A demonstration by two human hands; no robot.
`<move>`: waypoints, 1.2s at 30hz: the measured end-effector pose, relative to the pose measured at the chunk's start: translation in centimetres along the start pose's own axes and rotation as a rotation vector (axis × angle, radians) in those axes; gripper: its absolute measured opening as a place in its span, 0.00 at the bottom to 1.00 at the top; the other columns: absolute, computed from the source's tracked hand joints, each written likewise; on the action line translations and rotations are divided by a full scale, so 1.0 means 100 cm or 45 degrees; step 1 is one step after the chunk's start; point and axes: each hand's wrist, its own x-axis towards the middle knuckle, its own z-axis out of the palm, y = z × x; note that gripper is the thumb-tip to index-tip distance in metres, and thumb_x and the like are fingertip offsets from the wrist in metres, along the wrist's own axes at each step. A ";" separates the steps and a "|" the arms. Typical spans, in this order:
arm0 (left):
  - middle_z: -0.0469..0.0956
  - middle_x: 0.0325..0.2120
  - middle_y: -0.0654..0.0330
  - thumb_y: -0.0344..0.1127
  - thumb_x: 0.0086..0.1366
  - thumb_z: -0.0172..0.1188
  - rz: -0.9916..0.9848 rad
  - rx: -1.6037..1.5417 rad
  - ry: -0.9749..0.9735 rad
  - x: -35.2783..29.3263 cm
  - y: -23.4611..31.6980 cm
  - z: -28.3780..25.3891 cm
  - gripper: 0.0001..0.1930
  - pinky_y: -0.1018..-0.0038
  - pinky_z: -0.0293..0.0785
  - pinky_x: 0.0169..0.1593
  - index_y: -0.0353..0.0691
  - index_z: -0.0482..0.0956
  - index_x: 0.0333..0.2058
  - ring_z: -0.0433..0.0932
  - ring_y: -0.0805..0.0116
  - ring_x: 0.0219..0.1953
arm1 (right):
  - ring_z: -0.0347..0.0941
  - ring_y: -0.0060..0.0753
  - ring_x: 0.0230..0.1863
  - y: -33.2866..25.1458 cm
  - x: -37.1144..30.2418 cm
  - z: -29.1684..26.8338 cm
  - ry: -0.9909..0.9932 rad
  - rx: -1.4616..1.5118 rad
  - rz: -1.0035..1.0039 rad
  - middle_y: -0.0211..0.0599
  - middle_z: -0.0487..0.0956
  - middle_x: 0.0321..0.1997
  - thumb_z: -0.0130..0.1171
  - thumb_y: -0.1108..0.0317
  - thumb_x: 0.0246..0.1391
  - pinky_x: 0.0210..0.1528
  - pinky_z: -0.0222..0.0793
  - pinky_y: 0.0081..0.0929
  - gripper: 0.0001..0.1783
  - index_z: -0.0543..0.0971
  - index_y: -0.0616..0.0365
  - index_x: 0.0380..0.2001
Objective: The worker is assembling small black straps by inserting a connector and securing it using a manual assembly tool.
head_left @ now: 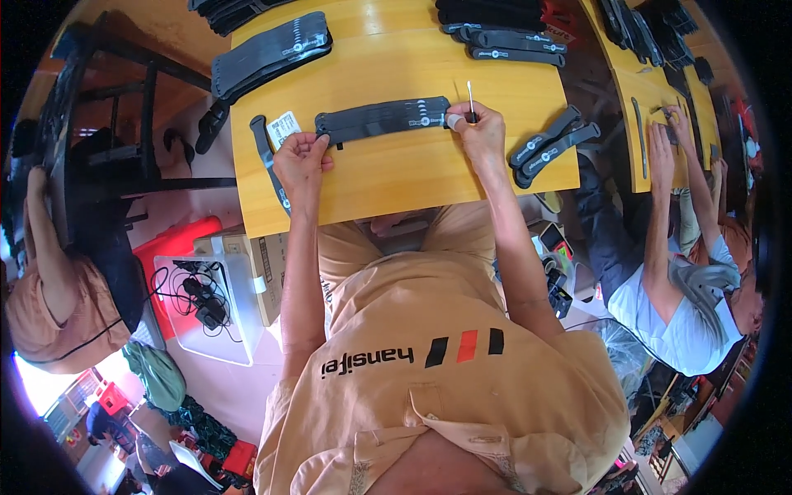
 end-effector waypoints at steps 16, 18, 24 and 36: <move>0.73 0.19 0.64 0.28 0.54 0.61 -0.023 0.152 0.012 -0.003 0.004 0.002 0.07 0.85 0.68 0.19 0.32 0.73 0.29 0.69 0.80 0.16 | 0.66 0.18 0.17 -0.004 -0.001 0.000 0.022 -0.068 0.025 0.29 0.73 0.14 0.60 0.76 0.37 0.22 0.63 0.19 0.04 0.80 0.59 0.22; 0.73 0.19 0.64 0.28 0.54 0.61 -0.025 0.144 0.006 -0.003 0.003 0.002 0.07 0.85 0.68 0.19 0.32 0.73 0.29 0.69 0.80 0.16 | 0.67 0.18 0.17 -0.007 -0.002 -0.001 0.021 -0.054 0.035 0.30 0.73 0.14 0.60 0.76 0.37 0.22 0.63 0.19 0.04 0.80 0.59 0.22; 0.73 0.16 0.62 0.27 0.53 0.62 0.020 0.128 0.053 -0.003 0.003 0.004 0.06 0.83 0.69 0.17 0.31 0.74 0.26 0.71 0.78 0.14 | 0.67 0.19 0.17 -0.002 -0.001 0.001 0.024 -0.039 -0.007 0.30 0.74 0.14 0.59 0.76 0.37 0.23 0.64 0.19 0.04 0.80 0.60 0.22; 0.73 0.16 0.62 0.28 0.53 0.61 0.042 0.135 0.064 -0.002 0.000 0.003 0.06 0.83 0.68 0.17 0.31 0.74 0.26 0.70 0.78 0.14 | 0.68 0.21 0.17 -0.013 -0.005 0.002 0.052 -0.140 0.008 0.32 0.74 0.15 0.59 0.76 0.38 0.23 0.64 0.21 0.03 0.79 0.61 0.22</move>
